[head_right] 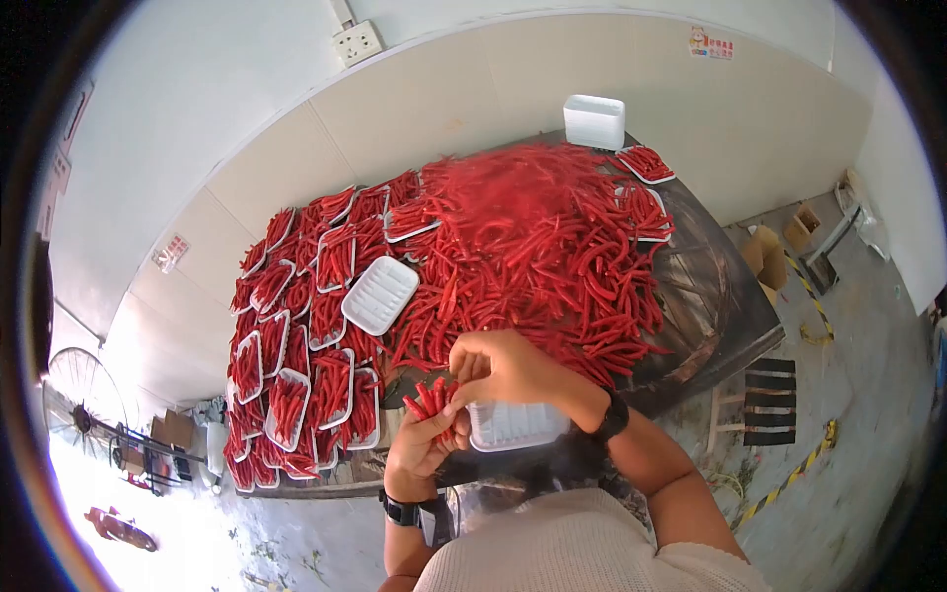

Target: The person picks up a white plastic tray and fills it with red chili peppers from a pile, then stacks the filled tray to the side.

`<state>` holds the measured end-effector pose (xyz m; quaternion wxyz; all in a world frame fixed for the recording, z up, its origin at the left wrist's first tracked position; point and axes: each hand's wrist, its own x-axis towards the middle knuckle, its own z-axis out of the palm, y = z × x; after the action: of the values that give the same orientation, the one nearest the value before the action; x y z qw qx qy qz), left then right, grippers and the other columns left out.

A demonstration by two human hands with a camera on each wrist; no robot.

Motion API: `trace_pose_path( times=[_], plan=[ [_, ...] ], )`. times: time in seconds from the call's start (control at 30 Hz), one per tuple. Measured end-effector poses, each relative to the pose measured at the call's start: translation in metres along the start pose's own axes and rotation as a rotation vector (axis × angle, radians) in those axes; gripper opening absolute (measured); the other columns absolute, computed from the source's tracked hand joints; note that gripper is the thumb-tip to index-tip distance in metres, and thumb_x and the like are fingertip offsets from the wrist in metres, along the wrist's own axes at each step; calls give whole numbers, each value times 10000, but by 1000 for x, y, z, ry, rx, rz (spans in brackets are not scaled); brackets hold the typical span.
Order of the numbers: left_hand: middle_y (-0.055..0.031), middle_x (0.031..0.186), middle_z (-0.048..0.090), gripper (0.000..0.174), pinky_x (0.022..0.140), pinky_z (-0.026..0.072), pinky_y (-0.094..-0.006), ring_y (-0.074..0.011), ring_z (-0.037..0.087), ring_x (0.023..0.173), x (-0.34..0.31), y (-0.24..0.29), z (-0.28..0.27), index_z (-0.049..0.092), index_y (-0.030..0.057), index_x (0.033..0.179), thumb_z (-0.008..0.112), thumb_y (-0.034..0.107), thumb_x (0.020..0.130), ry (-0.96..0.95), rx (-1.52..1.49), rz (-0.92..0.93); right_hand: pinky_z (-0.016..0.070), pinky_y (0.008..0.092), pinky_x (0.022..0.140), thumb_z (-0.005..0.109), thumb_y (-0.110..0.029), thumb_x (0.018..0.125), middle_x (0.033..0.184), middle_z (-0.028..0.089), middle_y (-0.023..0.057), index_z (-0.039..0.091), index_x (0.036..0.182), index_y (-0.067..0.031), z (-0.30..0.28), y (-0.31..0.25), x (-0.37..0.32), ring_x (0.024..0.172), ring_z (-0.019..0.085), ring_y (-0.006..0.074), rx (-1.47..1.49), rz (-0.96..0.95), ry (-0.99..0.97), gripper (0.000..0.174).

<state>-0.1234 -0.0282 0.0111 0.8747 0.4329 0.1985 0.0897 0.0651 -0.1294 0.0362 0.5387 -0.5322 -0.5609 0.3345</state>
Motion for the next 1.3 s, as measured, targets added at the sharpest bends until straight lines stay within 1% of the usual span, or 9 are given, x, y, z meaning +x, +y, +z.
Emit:
trace_pose_path(
  times=[0.1,0.17,0.23,0.33,0.4,0.6,0.77,1.03,1.3],
  plan=[
    [-55,797,561,198,504,391,-221,-113,487,625,-1,-2,-6,548,44,1153,577,132,977,-19,-206,45,529,317,728,797,-124,777,909,671,92,673,996,-21,-14,31,13,831,671,180,-156,-42,86,272],
    [-41,789,530,184,500,336,-212,-97,421,614,-1,-3,-9,551,54,1144,577,132,979,-10,-236,64,518,371,808,760,-109,768,958,646,102,699,1006,-42,-24,53,16,924,643,256,-756,-68,140,255],
    [-27,782,499,170,495,281,-203,-82,354,602,-1,-4,-15,553,63,1134,578,133,982,-4,-267,84,494,406,867,725,-96,762,946,629,95,702,990,-56,-25,52,17,988,604,310,-703,-20,105,233],
    [-58,839,563,161,520,395,-210,-101,495,653,0,-10,-20,553,58,1129,568,142,992,26,-272,127,507,388,831,726,-85,776,905,621,92,694,986,-45,-28,47,16,931,625,294,-844,-102,159,217],
    [-87,960,619,163,655,539,-260,-150,625,823,5,-9,-6,554,54,1139,554,142,1002,332,-138,263,524,354,771,729,-64,799,918,643,96,682,998,-40,-26,20,14,864,656,264,-725,5,297,206],
    [-105,1179,590,294,888,553,-329,-193,608,1093,25,-16,12,470,43,1272,552,144,1008,288,-193,398,530,299,705,690,-34,863,893,666,120,626,1020,1,24,-5,24,830,693,190,-234,-122,252,172],
    [-65,1072,640,232,799,558,-290,-161,651,952,27,-16,-7,502,72,1214,568,133,1000,336,-87,472,513,304,688,692,-57,871,866,651,109,641,988,7,30,11,40,776,657,198,-119,-52,103,143],
    [-39,985,639,227,722,525,-257,-118,635,863,5,-8,-21,507,57,1175,600,122,979,368,-74,228,487,410,818,624,-53,850,950,654,115,701,990,-47,23,31,63,918,607,333,-689,-221,190,159],
    [-52,953,661,200,827,503,-303,-157,646,919,3,-15,3,521,14,1133,602,81,964,-112,300,253,490,390,824,649,-8,788,954,650,103,684,1028,-52,20,46,69,908,604,309,-820,-189,111,246]
  ],
)
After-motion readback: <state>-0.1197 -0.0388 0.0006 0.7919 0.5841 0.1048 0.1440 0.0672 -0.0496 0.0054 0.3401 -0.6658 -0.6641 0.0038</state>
